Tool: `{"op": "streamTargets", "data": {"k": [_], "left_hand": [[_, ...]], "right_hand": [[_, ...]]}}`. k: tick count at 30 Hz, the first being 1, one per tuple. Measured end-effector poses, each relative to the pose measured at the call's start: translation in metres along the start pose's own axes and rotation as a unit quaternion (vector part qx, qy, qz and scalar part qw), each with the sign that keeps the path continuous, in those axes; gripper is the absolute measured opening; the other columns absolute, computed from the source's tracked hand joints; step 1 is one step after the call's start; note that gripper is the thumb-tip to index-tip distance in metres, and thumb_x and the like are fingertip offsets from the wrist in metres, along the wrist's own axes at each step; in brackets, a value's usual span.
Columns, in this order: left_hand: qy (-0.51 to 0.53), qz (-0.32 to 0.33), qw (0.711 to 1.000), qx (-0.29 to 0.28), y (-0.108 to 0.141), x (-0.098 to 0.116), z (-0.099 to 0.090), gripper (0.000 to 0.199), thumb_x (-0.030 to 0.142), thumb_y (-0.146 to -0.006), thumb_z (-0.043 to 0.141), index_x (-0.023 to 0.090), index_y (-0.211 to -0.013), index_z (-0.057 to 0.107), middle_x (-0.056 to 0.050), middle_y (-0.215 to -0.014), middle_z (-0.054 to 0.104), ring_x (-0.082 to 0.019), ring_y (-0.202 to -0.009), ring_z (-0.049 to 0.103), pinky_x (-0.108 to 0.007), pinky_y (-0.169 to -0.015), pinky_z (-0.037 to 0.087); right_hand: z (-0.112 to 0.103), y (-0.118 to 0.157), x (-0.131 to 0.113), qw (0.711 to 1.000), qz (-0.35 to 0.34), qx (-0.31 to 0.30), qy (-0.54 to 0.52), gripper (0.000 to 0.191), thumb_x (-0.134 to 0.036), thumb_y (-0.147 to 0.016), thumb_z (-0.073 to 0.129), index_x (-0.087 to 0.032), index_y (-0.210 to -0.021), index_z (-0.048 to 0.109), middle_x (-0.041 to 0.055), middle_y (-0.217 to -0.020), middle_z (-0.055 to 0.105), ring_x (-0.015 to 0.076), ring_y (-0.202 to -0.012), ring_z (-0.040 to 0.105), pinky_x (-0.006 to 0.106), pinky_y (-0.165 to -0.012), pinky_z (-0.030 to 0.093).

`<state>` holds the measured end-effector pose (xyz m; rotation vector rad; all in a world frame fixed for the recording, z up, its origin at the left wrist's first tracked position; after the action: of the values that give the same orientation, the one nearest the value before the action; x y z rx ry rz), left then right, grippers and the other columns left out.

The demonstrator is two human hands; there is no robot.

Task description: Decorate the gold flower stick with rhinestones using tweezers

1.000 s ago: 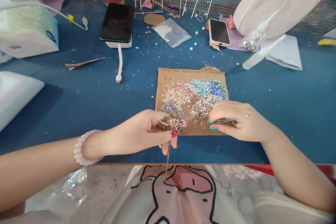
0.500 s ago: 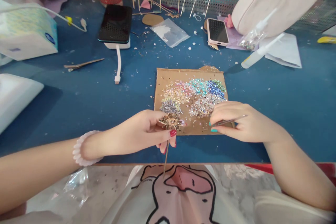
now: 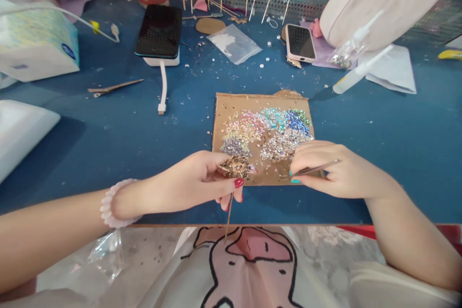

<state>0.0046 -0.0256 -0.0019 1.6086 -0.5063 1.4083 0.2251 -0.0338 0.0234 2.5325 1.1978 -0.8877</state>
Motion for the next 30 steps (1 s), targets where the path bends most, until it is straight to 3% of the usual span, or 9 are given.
{"op": "streamTargets", "data": {"k": [30], "left_hand": [[-0.007, 0.002, 1.0, -0.003, 0.0014, -0.0012, -0.0003, 0.019, 0.024, -0.092, 0.05, 0.013, -0.079, 0.059, -0.001, -0.074, 0.063, -0.008, -0.059, 0.059, -0.018, -0.058, 0.049]], "right_hand": [[0.001, -0.0001, -0.0005, 1.0, 0.001, 0.028, 0.01, 0.008, -0.018, -0.089, 0.053, -0.021, -0.085, 0.06, 0.001, -0.076, 0.064, 0.012, -0.07, 0.057, 0.027, -0.068, 0.044]]}}
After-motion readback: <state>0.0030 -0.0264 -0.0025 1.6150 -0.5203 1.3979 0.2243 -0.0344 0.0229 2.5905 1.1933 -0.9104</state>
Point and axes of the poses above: each hand's wrist, its own y-axis away from the middle knuckle, its own z-axis out of the palm, x = y × z, the point moved 4 cm from there along -y, towards the middle knuckle
